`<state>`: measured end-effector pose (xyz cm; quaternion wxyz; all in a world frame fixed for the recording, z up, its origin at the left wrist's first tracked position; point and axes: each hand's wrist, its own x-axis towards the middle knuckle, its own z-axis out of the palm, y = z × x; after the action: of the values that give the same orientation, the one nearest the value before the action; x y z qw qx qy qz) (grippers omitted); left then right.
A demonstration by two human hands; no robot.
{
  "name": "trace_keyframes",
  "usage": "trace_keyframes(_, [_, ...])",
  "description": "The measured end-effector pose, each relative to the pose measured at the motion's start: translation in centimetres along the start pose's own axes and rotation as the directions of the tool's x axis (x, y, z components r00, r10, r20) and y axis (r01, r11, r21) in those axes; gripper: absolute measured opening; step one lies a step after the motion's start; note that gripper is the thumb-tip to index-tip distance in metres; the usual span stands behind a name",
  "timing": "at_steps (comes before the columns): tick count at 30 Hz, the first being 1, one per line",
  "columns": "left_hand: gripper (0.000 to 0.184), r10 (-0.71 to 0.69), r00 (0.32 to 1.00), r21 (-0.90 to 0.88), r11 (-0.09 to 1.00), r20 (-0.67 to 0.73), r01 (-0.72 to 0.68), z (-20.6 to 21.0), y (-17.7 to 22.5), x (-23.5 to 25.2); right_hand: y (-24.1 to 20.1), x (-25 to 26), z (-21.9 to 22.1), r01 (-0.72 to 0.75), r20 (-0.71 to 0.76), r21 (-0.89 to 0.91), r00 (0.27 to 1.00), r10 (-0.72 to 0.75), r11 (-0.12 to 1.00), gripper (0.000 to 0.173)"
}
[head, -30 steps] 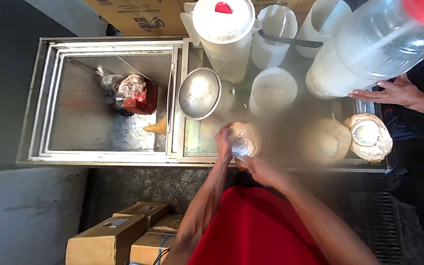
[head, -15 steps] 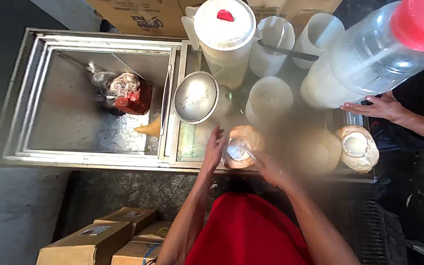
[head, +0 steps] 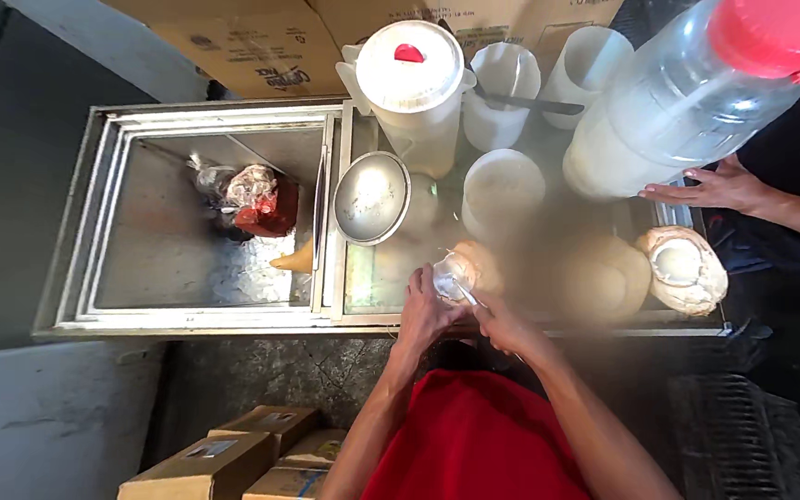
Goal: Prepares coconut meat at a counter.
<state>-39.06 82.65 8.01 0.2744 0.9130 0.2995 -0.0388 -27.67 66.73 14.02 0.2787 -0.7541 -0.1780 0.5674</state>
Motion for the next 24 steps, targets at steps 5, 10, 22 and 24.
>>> trace_keyframes(5, [0.124,-0.007,0.984,-0.015,1.000,-0.178,0.004,2.7,0.6,0.9,-1.5,1.5,0.0,-0.014,-0.077,0.117,0.997,0.023,0.993,0.050])
trace_keyframes(10, [0.083,-0.008,0.981,-0.076,0.997,-0.194,-0.006,2.7,1.5,0.9,-2.7,2.9,1.7,0.113,-0.187,0.057,0.977,-0.100,0.992,0.049])
trace_keyframes(22, [0.114,-0.035,0.968,-0.142,0.990,-0.247,0.000,4.1,0.0,-0.3,-2.7,-1.7,-0.7,0.069,0.031,-0.584,0.998,-0.063,0.809,0.031])
trace_keyframes(24, [0.115,-0.056,0.971,-0.131,0.991,-0.234,0.025,3.7,0.7,-0.2,-3.1,-0.8,-0.7,0.027,-0.071,-0.476,0.995,-0.069,0.879,0.037])
